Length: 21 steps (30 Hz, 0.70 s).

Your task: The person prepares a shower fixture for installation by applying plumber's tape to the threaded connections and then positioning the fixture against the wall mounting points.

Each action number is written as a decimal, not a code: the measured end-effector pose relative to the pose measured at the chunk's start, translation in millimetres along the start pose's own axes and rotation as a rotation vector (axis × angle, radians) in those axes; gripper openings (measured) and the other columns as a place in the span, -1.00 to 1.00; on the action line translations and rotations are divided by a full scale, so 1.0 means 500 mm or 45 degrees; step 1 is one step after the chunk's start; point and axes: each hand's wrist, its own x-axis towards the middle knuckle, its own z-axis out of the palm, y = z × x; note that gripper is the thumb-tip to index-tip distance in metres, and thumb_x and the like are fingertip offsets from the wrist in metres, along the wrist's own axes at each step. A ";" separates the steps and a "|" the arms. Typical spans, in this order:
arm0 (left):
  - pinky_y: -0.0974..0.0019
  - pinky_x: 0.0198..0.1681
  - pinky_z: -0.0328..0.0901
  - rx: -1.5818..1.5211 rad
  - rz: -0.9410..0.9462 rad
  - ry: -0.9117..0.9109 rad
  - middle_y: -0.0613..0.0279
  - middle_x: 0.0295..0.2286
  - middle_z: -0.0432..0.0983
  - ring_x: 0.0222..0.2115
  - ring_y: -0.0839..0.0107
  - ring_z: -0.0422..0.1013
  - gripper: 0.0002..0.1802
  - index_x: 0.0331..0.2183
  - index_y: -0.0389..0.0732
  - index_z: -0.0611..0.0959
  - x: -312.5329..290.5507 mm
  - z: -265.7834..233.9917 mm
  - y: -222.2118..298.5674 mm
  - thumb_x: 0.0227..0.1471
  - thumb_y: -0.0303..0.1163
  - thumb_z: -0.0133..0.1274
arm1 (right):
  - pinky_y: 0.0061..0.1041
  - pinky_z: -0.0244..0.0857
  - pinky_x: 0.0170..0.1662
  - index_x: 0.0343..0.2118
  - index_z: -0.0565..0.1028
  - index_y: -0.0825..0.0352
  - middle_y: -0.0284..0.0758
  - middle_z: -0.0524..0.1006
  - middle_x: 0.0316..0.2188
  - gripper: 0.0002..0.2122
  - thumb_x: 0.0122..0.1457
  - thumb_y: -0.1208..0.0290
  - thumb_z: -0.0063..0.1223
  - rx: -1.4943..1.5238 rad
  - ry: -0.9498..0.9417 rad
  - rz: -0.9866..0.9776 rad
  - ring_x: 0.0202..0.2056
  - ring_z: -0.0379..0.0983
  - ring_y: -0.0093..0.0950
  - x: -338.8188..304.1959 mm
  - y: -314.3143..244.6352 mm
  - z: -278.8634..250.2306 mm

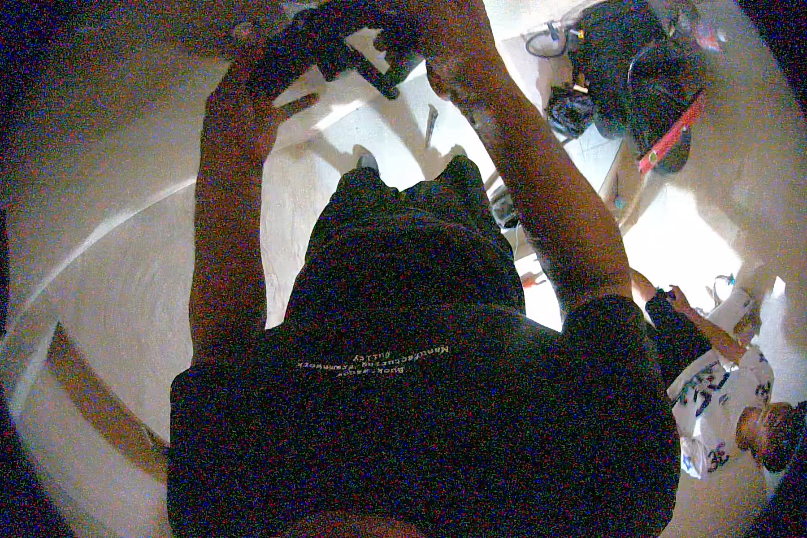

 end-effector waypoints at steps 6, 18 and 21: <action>-0.43 0.00 0.31 -0.061 0.007 -0.035 0.01 0.00 0.44 0.06 0.13 0.39 -0.53 0.07 -0.23 0.44 -0.004 0.002 0.017 0.22 -0.17 -0.01 | -0.49 0.40 -0.55 -0.22 0.47 0.52 -0.21 0.57 -0.50 -0.73 0.14 0.42 0.19 -0.119 0.047 -0.091 -0.61 0.49 -0.46 -0.001 -0.007 0.002; -0.39 -0.01 0.20 0.121 -0.029 0.629 0.18 -0.10 0.56 -0.02 0.24 0.44 -0.52 0.00 -0.01 0.53 -0.041 0.180 0.061 0.13 0.02 0.09 | -0.48 0.42 -0.45 -0.33 0.54 0.54 -0.17 0.59 -0.50 -0.77 0.17 0.40 0.16 -0.239 0.034 -0.273 -0.56 0.53 -0.42 0.013 -0.037 -0.008; -0.38 -0.05 0.21 0.275 0.175 -0.021 0.25 -0.11 0.57 -0.06 0.25 0.46 -0.53 0.00 0.01 0.52 -0.045 0.107 0.045 0.15 0.05 0.07 | -0.47 0.43 -0.44 -0.33 0.54 0.54 -0.17 0.59 -0.49 -0.78 0.19 0.40 0.15 -0.178 0.054 -0.303 -0.55 0.53 -0.42 0.011 -0.037 -0.009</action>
